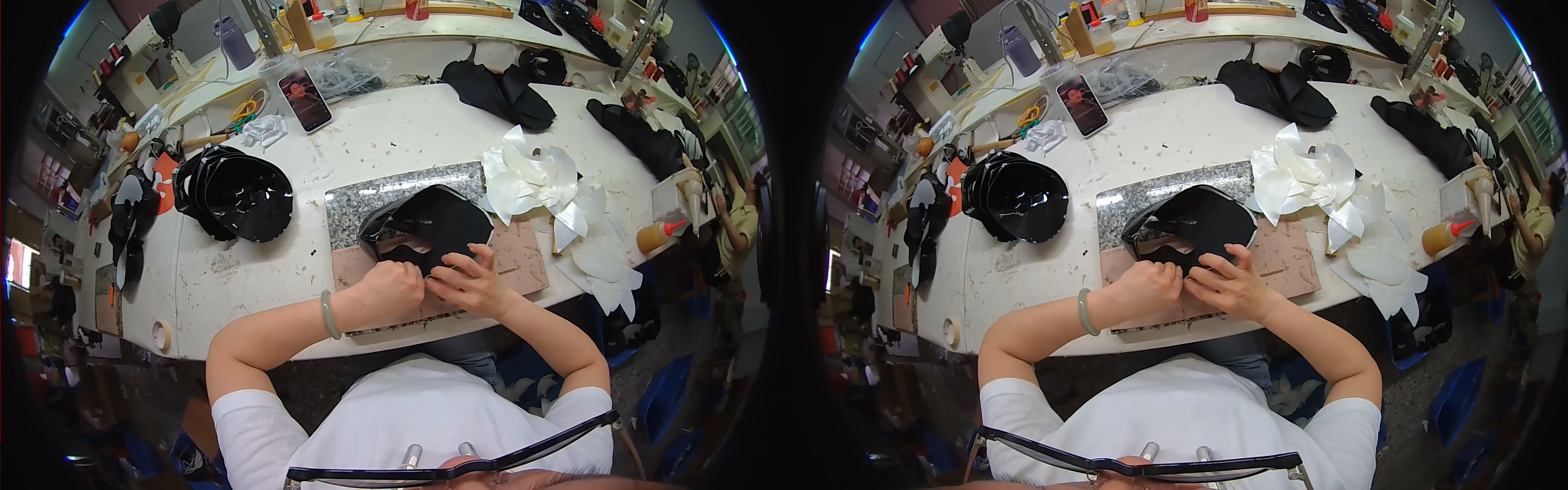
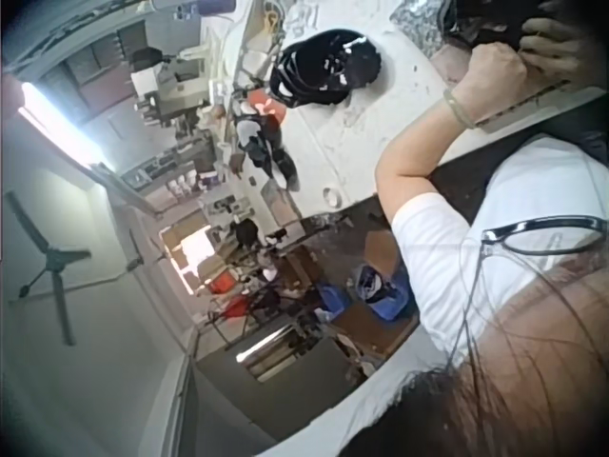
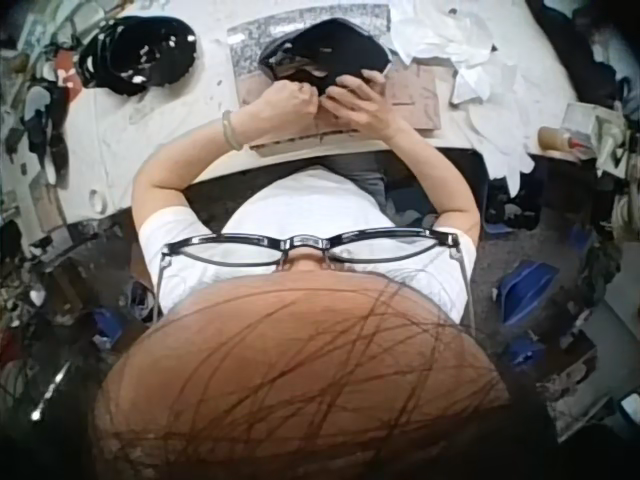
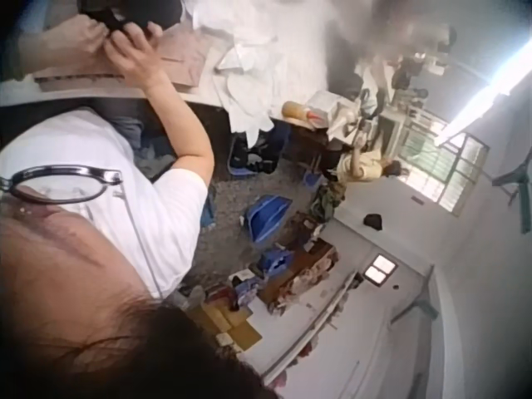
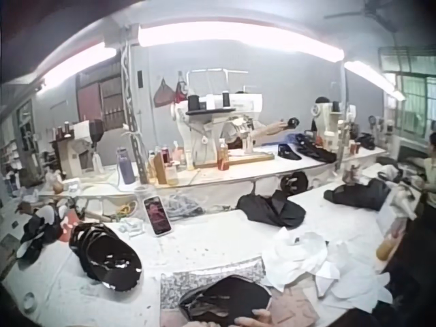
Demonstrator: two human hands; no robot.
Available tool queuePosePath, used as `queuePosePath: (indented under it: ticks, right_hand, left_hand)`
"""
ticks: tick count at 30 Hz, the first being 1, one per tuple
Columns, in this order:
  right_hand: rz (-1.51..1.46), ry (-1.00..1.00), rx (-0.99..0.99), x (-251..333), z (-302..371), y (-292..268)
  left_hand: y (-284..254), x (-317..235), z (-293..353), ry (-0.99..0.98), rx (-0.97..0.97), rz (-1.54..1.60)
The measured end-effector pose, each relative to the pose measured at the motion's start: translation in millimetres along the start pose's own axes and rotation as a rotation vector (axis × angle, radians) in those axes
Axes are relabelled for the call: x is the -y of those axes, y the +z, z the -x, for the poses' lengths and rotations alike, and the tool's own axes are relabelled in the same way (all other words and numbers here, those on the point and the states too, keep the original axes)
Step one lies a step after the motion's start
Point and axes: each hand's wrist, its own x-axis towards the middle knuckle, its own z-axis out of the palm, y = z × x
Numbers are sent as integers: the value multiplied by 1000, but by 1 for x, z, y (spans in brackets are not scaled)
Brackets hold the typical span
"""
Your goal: The person attaches lining inserts into shoe upper components by hand, pressing and smoothing the pieces together on the workbench.
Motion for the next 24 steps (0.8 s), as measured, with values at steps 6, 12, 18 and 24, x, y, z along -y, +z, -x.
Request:
queuePosePath:
  ticks: [6, 12, 18, 24]
  right_hand:
    - [-17, -3, 57, -1, 1, 4]
    - [83, -35, 15, -4, 7, 7]
    - [128, -178, -37, -15, -4, 3]
    - [114, -169, 10, -25, 2, 1]
  left_hand:
    - [7, 9, 3, -52, -80, 153]
    - [3, 30, -5, -475, -243, 593]
    - [-12, 52, -13, -534, -15, 741]
    - [-26, 46, -20, -379, 88, 695]
